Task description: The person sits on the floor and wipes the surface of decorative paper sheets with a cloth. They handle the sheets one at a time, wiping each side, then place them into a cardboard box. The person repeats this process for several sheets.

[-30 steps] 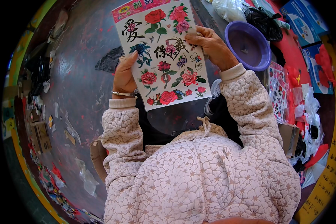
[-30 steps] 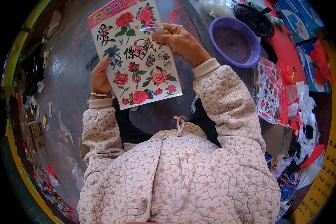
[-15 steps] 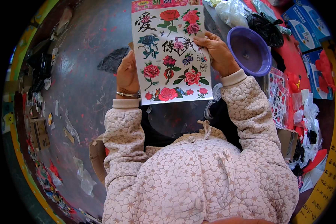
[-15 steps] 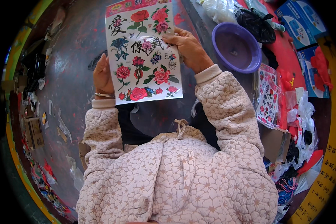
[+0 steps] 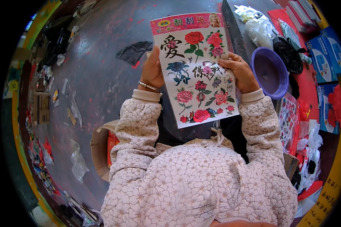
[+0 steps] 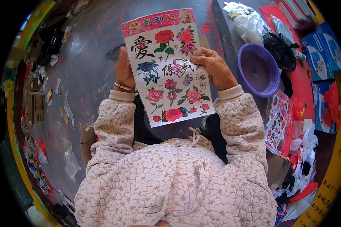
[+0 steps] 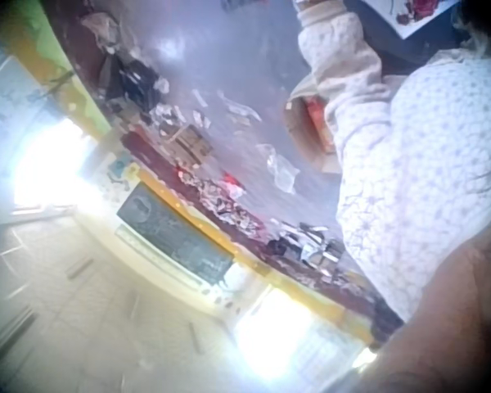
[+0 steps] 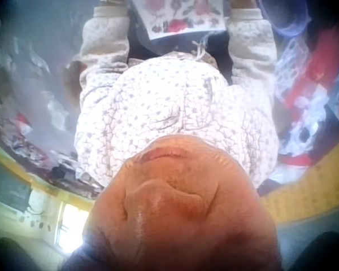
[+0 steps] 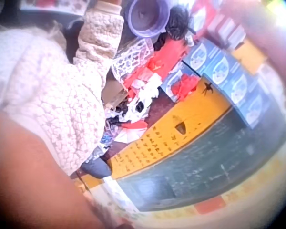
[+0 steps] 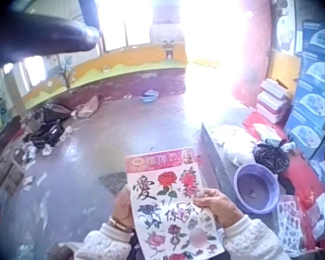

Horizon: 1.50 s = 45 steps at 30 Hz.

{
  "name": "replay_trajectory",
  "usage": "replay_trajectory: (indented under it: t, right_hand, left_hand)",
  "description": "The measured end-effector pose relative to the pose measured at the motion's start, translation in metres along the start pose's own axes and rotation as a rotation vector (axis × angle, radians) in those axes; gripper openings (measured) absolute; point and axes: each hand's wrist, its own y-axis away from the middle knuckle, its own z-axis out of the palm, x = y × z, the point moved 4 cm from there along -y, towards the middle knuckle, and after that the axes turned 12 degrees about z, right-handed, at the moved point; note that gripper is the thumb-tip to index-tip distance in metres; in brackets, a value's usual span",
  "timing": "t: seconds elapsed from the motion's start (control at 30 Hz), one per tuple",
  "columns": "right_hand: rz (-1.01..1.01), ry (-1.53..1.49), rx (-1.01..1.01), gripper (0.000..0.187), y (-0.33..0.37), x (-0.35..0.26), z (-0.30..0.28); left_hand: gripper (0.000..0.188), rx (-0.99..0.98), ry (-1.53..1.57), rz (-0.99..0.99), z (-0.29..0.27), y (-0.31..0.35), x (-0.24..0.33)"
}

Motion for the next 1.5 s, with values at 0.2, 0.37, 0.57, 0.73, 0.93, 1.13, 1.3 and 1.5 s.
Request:
replay_trajectory:
  t: [0.2,0.37,0.57,0.73,0.93,1.13,1.3,1.5]
  right_hand:
    - [-0.069,0.071,-0.003,0.018,-0.004,0.000,-0.003]
    - [-0.156,0.112,0.112,0.022,0.009,-0.021,0.003]
    - [-0.598,-0.159,0.405,0.019,0.038,-0.076,-0.031]
    - [-0.774,0.311,0.235,0.026,0.028,-0.044,0.079]
    - [-1.062,1.097,0.282,0.027,-0.003,0.015,0.105]
    - [-0.755,1.124,-0.163,0.027,0.013,0.047,0.103]
    - [-0.037,1.743,-0.591,0.028,0.025,0.089,0.068]
    - [-0.412,0.519,-0.090,0.022,0.046,-0.037,0.053]
  left_hand:
    - [0.033,0.152,-0.093,-0.117,-0.002,-0.003,-0.008]
    - [0.034,0.137,-0.025,-0.056,0.002,-0.004,-0.003]
    - [0.034,0.139,-0.043,-0.109,0.000,-0.007,-0.007]
    - [0.033,0.092,0.014,-0.137,0.004,-0.009,-0.019]
    - [0.035,0.135,-0.301,0.061,-0.047,-0.013,-0.022]
    - [0.041,0.228,0.004,-0.004,0.001,-0.012,-0.009]
    - [0.039,0.233,0.015,0.063,0.000,-0.013,0.008]
    - [0.035,0.207,-0.058,0.043,0.003,-0.012,0.005]
